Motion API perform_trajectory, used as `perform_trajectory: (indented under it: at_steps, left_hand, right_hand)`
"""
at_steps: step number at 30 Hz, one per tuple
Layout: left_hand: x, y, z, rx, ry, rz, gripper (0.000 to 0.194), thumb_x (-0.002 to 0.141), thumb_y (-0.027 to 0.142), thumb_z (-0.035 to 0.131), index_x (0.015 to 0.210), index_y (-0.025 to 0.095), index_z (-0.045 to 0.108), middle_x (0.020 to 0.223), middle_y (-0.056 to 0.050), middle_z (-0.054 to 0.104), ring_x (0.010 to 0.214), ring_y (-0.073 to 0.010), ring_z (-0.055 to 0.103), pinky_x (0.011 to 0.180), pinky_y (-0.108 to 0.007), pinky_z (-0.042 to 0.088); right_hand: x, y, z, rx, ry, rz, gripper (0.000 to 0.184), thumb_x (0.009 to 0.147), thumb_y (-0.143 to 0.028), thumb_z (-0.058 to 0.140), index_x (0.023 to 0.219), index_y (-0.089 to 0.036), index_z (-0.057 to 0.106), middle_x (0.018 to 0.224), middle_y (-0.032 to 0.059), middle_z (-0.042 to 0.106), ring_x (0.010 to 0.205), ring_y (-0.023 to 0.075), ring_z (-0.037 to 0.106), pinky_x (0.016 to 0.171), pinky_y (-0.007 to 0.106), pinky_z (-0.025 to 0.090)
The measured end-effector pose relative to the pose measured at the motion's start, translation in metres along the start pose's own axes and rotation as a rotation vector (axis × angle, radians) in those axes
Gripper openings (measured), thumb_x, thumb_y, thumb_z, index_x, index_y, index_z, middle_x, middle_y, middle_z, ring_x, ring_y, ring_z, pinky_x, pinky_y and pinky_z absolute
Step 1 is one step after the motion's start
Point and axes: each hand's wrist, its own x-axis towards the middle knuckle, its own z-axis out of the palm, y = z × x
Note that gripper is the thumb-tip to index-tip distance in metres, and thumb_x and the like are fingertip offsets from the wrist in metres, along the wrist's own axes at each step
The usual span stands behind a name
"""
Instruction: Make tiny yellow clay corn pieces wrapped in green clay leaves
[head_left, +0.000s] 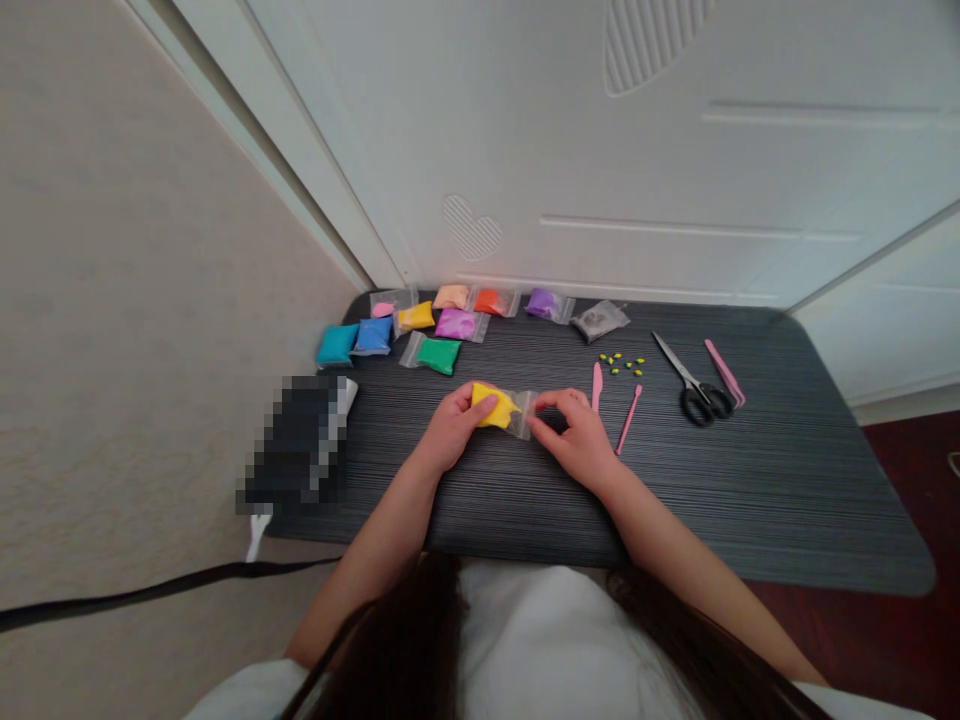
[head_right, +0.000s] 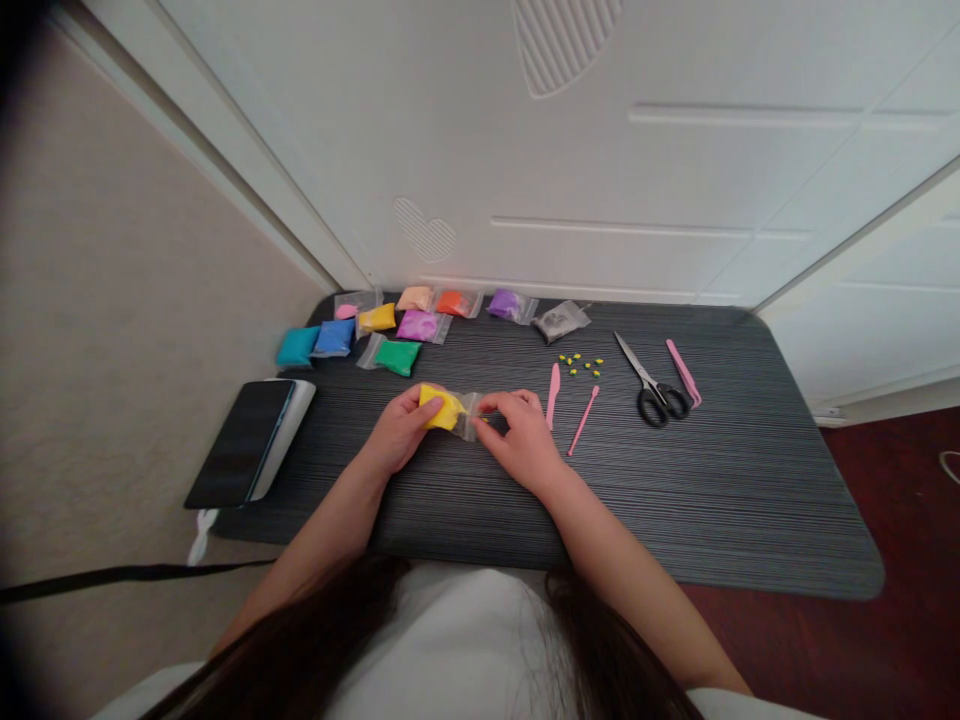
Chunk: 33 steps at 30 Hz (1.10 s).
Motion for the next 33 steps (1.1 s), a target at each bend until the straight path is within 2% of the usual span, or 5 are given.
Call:
perform_trajectory:
  at_steps: [9, 17, 24, 27, 33]
  left_hand:
    - [-0.001, 0.004, 0.001, -0.003, -0.045, -0.015, 0.017, 0.07, 0.026, 0.063, 0.084, 0.017, 0.06, 0.075, 0.001, 0.061, 0.066, -0.0102, 0.054, 0.065, -0.021, 0.042]
    - [0.002, 0.006, 0.002, -0.194, 0.064, -0.012, 0.015, 0.067, 0.023, 0.066, 0.079, 0.014, 0.062, 0.074, 0.0, 0.062, 0.067, -0.0084, 0.055, 0.067, -0.02, 0.043]
    - [0.008, 0.004, 0.001, -0.293, 0.192, 0.111, 0.019, 0.07, 0.021, 0.064, 0.087, 0.016, 0.059, 0.083, -0.001, 0.062, 0.075, -0.0099, 0.057, 0.068, -0.022, 0.044]
    - [0.008, 0.003, 0.0, -0.287, 0.188, 0.121, 0.018, 0.071, 0.021, 0.063, 0.088, 0.016, 0.058, 0.086, -0.002, 0.062, 0.077, -0.01, 0.057, 0.069, -0.022, 0.044]
    - [0.008, 0.003, 0.001, -0.281, 0.175, 0.094, 0.019, 0.07, 0.022, 0.064, 0.087, 0.015, 0.059, 0.085, -0.002, 0.062, 0.076, -0.0103, 0.058, 0.07, -0.023, 0.045]
  right_hand:
    - [-0.002, 0.002, 0.002, 0.155, 0.026, 0.122, 0.006, 0.077, -0.026, 0.053, 0.081, -0.022, 0.056, 0.081, 0.0015, 0.061, 0.081, 0.0162, 0.056, 0.077, 0.032, 0.043]
    - [0.0, 0.006, -0.001, 0.235, 0.065, 0.172, 0.013, 0.08, -0.03, 0.051, 0.088, -0.022, 0.054, 0.086, 0.0024, 0.062, 0.082, 0.0151, 0.059, 0.077, 0.03, 0.044]
    - [0.003, 0.01, -0.001, -0.044, -0.05, 0.039, 0.008, 0.079, -0.03, 0.055, 0.081, -0.023, 0.059, 0.079, 0.0009, 0.066, 0.076, 0.0164, 0.058, 0.081, 0.035, 0.036]
    - [0.003, 0.01, 0.0, -0.146, -0.139, -0.005, 0.01, 0.082, -0.029, 0.051, 0.082, -0.024, 0.059, 0.079, -0.0004, 0.067, 0.071, 0.0147, 0.057, 0.082, 0.035, 0.032]
    - [0.0, 0.01, 0.005, -0.214, -0.167, -0.021, 0.011, 0.082, -0.026, 0.05, 0.09, -0.024, 0.057, 0.079, 0.0011, 0.066, 0.076, 0.0167, 0.056, 0.083, 0.036, 0.028]
